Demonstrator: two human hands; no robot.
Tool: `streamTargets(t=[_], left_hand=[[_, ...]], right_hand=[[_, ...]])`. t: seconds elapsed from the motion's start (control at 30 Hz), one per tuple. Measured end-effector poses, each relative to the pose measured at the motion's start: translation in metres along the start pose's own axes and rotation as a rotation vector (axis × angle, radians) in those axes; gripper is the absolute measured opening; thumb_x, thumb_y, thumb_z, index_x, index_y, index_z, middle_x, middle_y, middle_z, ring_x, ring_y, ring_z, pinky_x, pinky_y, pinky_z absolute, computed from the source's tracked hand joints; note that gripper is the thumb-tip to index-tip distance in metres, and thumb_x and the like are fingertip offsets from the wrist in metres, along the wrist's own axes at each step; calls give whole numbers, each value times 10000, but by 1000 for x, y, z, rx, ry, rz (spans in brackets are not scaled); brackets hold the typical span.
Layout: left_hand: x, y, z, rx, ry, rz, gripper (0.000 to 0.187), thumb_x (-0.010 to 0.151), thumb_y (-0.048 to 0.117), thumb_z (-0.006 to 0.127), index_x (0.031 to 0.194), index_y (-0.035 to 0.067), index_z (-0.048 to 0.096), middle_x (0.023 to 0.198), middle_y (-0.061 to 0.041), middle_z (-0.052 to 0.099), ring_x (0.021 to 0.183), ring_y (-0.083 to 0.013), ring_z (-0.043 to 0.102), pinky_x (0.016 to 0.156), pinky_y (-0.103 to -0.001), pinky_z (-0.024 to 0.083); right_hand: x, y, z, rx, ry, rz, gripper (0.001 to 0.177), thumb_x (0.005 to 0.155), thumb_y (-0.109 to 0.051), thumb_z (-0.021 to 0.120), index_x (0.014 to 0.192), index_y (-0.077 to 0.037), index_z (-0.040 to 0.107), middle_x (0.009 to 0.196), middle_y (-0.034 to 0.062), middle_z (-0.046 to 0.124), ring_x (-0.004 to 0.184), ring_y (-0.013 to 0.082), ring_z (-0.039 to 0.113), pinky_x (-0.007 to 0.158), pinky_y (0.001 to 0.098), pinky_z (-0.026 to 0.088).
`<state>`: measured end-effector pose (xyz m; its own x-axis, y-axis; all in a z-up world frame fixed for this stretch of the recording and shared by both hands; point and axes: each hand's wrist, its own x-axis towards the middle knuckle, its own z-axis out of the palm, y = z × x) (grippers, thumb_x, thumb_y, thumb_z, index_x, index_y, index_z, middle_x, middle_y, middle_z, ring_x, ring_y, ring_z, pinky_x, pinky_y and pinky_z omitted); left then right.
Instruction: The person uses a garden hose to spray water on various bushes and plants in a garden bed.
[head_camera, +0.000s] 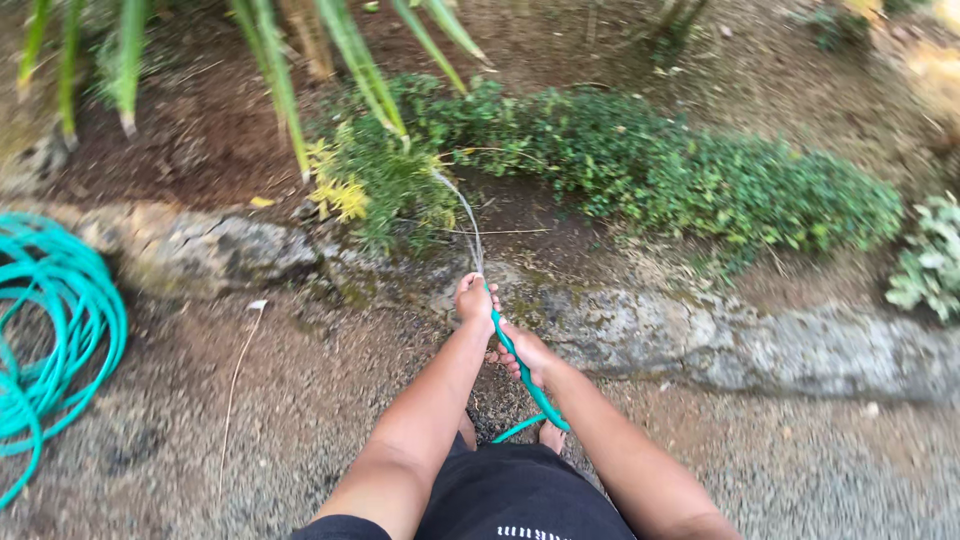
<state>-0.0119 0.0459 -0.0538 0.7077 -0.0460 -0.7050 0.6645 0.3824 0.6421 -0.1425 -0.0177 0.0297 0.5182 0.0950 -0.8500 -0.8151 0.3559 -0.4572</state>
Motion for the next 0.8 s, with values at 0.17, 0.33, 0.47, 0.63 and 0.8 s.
streamTargets(t=[0.17, 0.33, 0.47, 0.63, 0.8], left_hand=[[-14, -33, 35, 118, -147, -55, 160, 1036, 233, 547, 1155, 138, 594, 747, -86, 667, 487, -138, 534, 383, -297, 418], [-29, -53, 61, 193, -124, -47, 162, 1035, 244, 552, 1136, 131, 608, 750, -92, 674, 484, -144, 529, 377, -301, 412], [-31, -55, 68, 226, -160, -36, 151, 1032, 236, 545, 1132, 139, 605, 740, -89, 663, 481, -145, 531, 378, -305, 416], [-36, -60, 79, 160, -150, -7, 143, 1038, 211, 533, 1143, 119, 564, 726, -95, 639, 483, -152, 522, 380, -305, 409], [-48, -69, 96, 186, -93, 47, 159, 1041, 221, 546, 1156, 126, 598, 739, -87, 652, 489, -138, 528, 380, -298, 418]], right_hand=[[-14, 24, -26, 187, 117, -32, 583, 995, -668, 456, 719, -155, 472, 573, -48, 387, 438, 93, 335, 410, 270, 282], [-25, 35, -52, 269, 106, -73, 591, 985, -681, 456, 711, -158, 460, 568, -53, 370, 435, 92, 323, 408, 274, 276], [-25, 37, -62, 281, 58, -78, 583, 982, -686, 454, 719, -166, 460, 573, -58, 374, 447, 87, 329, 415, 268, 279], [-29, 32, -82, 235, 42, -62, 570, 980, -682, 482, 742, -165, 492, 587, -52, 384, 461, 88, 324, 431, 270, 280], [-32, 34, -110, 211, 6, -85, 588, 971, -704, 486, 733, -166, 476, 593, -59, 397, 459, 81, 319, 428, 264, 268]])
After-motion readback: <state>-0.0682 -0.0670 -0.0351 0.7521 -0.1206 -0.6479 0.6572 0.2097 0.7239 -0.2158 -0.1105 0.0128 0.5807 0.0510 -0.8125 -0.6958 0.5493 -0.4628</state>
